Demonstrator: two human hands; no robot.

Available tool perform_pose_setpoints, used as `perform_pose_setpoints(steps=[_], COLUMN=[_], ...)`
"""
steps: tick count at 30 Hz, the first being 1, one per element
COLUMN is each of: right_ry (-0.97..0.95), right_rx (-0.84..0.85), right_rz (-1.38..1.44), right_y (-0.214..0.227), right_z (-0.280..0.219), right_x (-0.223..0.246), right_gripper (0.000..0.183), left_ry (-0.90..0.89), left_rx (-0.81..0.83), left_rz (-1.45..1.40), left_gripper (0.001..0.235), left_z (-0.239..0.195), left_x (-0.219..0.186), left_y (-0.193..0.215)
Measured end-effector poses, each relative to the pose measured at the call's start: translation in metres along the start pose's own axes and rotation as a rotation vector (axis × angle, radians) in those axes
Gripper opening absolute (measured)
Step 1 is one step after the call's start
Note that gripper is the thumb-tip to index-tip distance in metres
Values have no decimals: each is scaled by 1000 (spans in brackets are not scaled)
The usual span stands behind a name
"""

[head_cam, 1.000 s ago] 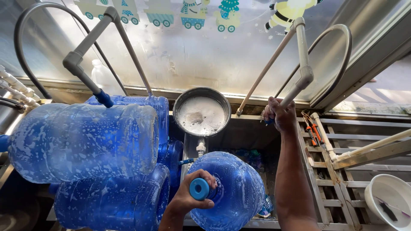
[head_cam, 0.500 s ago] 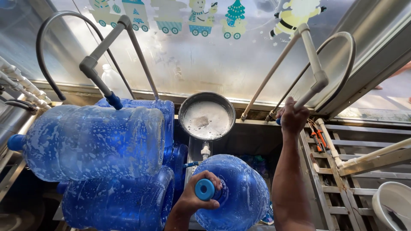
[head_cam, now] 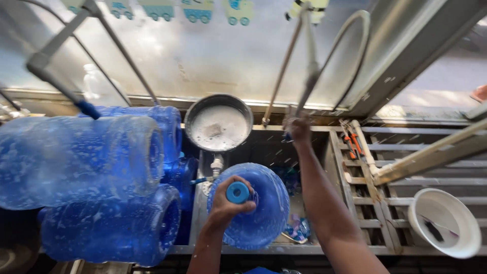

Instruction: Washing and rinsing large plastic water jugs using soapy water and a sponge.

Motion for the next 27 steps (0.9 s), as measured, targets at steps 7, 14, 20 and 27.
perform_pose_setpoints(steps=[7,14,20,27], right_ry=[-194,-419,-940,-735], right_rx=[257,-166,-545,-467], right_rz=[-1082,-574,-1028,-1363], right_y=[-41,83,288,376], right_z=[-22,-134,-263,-268], right_x=[16,85,70,79], right_gripper=[28,16,45,68], left_ry=[7,90,155,391], left_rx=[-310,-358,-392,-498], left_rz=[404,411,865,646], left_gripper=[38,43,46,37], left_z=[107,201,259,253], left_x=[73,67,47,80], left_y=[-20,-49,-63,-34])
Point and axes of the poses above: each hand's wrist, its own z-axis towards the middle knuckle, its own y-axis out of the back of the hand, x = y × z, the point moved 7 cm from there along z, towards the middle knuckle, and after that the axes turned 3 degrees about x, right-handed, at the moved point
